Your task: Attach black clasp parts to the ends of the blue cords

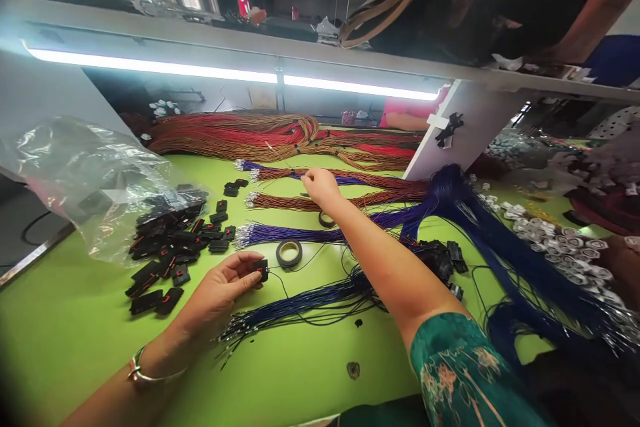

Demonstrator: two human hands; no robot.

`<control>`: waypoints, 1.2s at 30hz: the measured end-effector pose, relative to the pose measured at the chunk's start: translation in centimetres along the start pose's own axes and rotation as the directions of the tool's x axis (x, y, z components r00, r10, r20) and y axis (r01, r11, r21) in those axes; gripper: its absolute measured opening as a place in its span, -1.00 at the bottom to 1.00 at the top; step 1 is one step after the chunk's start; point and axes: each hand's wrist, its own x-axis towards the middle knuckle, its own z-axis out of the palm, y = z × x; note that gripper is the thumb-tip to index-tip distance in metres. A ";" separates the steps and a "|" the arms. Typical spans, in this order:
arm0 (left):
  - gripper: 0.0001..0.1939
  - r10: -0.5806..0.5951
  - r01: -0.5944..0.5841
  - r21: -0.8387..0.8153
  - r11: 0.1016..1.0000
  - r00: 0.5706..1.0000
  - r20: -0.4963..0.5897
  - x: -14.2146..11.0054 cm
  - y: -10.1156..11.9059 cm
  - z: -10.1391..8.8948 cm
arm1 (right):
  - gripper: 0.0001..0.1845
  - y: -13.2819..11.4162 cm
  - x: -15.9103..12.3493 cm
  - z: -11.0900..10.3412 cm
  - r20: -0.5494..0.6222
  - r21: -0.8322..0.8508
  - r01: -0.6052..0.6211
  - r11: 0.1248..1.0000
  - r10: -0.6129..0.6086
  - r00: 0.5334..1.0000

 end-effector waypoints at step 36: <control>-0.59 -0.103 0.110 -0.198 0.974 0.994 0.046 -0.1 0.8 0.3 | -0.86 -3.5 -13.1 -0.8 0.077 0.505 0.076 0.860 -0.133 0.988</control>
